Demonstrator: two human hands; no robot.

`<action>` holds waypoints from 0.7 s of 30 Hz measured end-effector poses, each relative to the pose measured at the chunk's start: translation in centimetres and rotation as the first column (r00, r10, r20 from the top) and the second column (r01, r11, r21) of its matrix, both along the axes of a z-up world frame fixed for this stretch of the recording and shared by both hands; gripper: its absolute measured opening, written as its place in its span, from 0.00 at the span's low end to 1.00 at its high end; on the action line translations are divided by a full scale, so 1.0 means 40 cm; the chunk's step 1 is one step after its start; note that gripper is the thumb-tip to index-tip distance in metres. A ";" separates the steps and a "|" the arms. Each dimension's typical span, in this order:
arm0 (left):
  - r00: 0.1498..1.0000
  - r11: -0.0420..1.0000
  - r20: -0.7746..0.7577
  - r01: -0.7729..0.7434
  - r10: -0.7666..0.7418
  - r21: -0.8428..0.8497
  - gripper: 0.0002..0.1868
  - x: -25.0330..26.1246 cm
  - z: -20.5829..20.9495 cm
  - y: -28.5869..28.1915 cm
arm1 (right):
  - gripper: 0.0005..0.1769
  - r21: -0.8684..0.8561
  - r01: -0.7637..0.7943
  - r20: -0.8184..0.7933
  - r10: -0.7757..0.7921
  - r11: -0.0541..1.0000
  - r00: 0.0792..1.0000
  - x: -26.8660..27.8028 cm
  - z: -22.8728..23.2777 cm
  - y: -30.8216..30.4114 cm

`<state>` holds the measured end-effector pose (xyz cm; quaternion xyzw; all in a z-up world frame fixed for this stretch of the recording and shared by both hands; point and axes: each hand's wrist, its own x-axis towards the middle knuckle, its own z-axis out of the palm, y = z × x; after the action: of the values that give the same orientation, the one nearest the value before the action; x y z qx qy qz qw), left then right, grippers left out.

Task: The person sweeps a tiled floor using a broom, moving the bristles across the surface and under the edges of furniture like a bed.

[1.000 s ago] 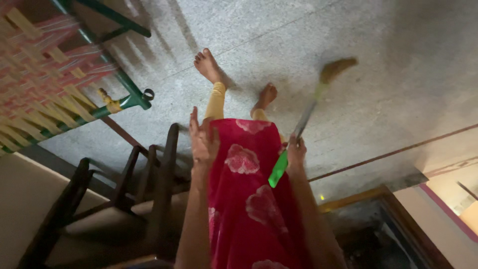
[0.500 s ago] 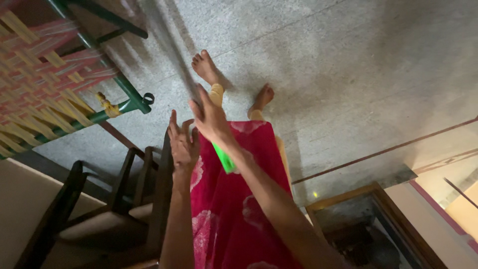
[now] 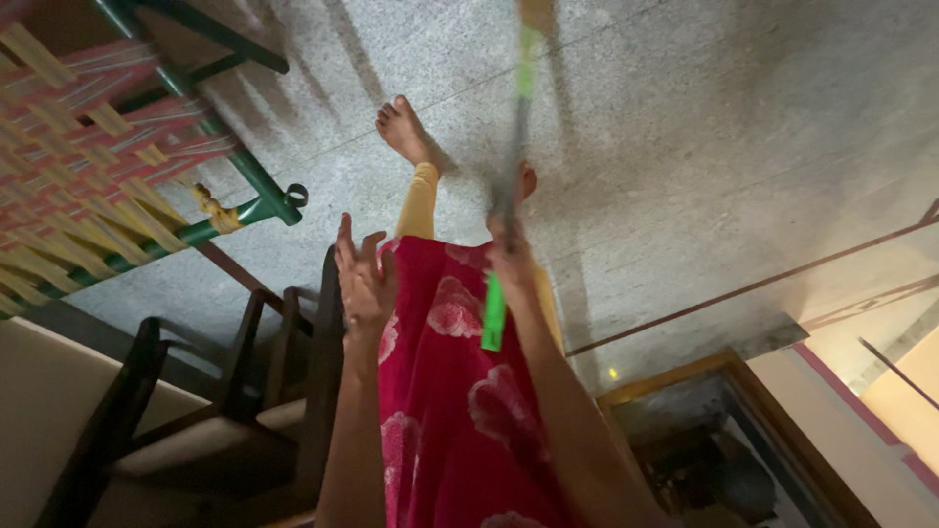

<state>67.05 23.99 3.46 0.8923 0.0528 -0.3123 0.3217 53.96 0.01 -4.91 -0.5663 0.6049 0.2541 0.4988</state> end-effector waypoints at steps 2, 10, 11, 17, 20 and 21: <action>0.999 1.000 0.053 0.011 -0.012 0.013 0.15 0.013 0.002 -0.014 | 0.26 -0.053 0.147 -0.072 -0.151 0.988 0.986 -0.077 -0.013 -0.081; 0.998 0.999 0.049 -0.033 0.032 0.006 0.14 0.019 -0.004 -0.011 | 0.26 -0.226 0.306 0.082 -0.295 0.925 0.952 -0.146 -0.003 -0.339; 0.997 0.997 -0.027 -0.078 0.078 -0.009 0.15 0.012 -0.003 -0.006 | 0.26 -0.226 0.304 0.074 -0.295 0.925 0.953 -0.115 0.017 -0.322; 0.999 0.999 0.040 0.027 -0.029 0.035 0.15 -0.015 -0.025 0.036 | 0.41 -0.303 -0.032 0.239 0.109 0.952 0.965 0.173 0.167 0.019; 0.997 0.999 0.049 -0.054 0.053 0.005 0.14 -0.027 -0.036 0.047 | 0.39 -0.137 -0.122 0.189 0.146 0.983 0.971 0.334 0.212 0.173; 0.997 0.998 0.045 -0.055 0.055 0.003 0.14 -0.028 -0.035 0.050 | 0.39 -0.101 -0.166 0.268 0.188 0.981 0.945 0.384 0.215 0.216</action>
<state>65.94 25.98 2.07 0.8979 0.0706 -0.2832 0.3295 69.32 8.65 3.70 -0.6671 0.4855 0.1928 0.5311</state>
